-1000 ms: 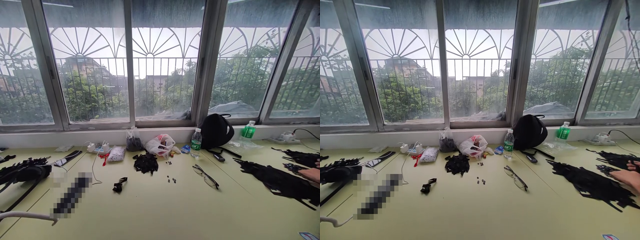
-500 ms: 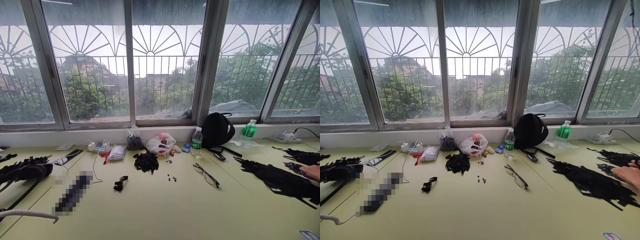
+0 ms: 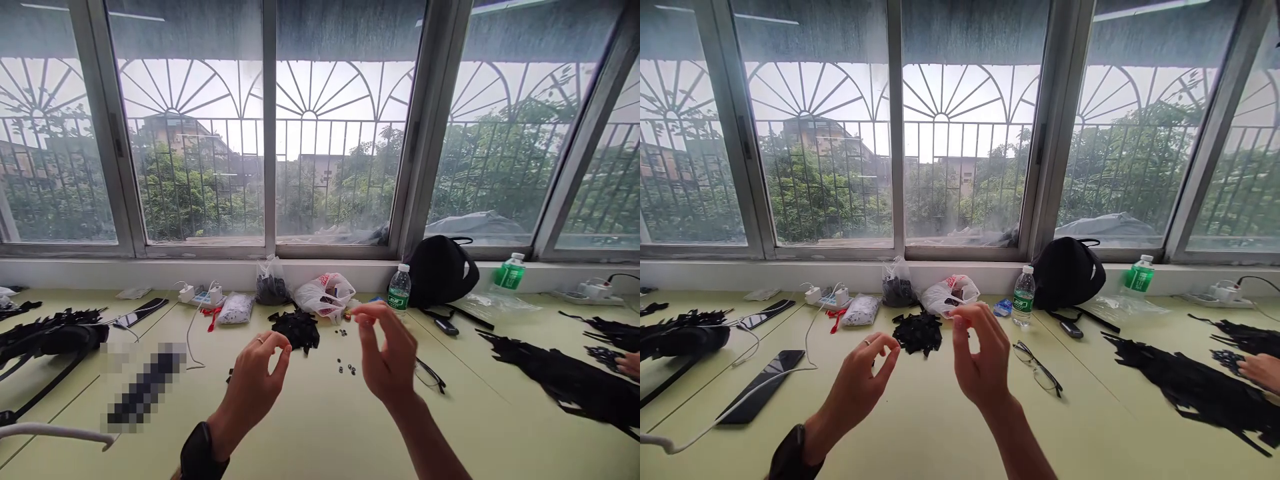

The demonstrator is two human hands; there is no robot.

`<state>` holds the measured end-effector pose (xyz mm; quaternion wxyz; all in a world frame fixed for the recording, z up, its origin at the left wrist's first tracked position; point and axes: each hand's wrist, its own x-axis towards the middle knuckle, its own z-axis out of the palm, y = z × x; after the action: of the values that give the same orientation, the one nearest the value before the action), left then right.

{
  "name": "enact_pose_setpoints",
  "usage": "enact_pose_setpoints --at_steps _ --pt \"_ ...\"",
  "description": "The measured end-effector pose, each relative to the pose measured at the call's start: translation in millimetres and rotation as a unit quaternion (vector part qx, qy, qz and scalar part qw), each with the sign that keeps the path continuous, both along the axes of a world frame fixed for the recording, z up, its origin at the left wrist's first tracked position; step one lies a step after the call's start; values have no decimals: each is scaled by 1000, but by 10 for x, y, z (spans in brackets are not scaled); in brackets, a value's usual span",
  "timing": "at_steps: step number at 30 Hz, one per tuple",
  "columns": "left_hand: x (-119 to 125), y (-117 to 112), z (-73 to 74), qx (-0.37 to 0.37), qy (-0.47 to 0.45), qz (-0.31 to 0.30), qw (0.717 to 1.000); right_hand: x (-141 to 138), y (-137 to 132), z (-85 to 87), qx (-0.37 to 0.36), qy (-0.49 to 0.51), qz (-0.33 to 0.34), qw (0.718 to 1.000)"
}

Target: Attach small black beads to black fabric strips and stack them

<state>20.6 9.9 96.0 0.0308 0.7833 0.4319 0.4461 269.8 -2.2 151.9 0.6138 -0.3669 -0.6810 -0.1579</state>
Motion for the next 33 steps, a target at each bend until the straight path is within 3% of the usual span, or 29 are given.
enact_pose_setpoints --at_steps 3,6,8,12,19,22,26,30,33 --pt "21 565 -306 -95 82 39 991 -293 548 -424 -189 -74 50 978" --pt "36 897 -565 -129 124 54 982 -342 996 -872 -326 -158 15 932" --pt "78 998 -667 -131 126 48 982 -340 1179 -1134 -370 -204 -42 905" --pt "173 1040 -772 -128 118 35 984 -394 1339 -1453 -389 -215 -81 892" --pt "131 1036 -856 -105 65 25 992 -542 1448 -1523 -368 -194 -117 902" --pt "94 1071 -867 -91 -13 17 996 -553 1448 -1493 -341 -157 -121 919" --pt "103 1113 -862 -132 -141 -23 981 -479 1426 -1461 -335 -10 23 942" --pt "169 1091 -836 -210 -206 -99 950 -389 1370 -1452 -389 76 203 895" --pt "213 1049 -812 -261 -222 -168 924 -368 1300 -1441 -400 126 265 868"
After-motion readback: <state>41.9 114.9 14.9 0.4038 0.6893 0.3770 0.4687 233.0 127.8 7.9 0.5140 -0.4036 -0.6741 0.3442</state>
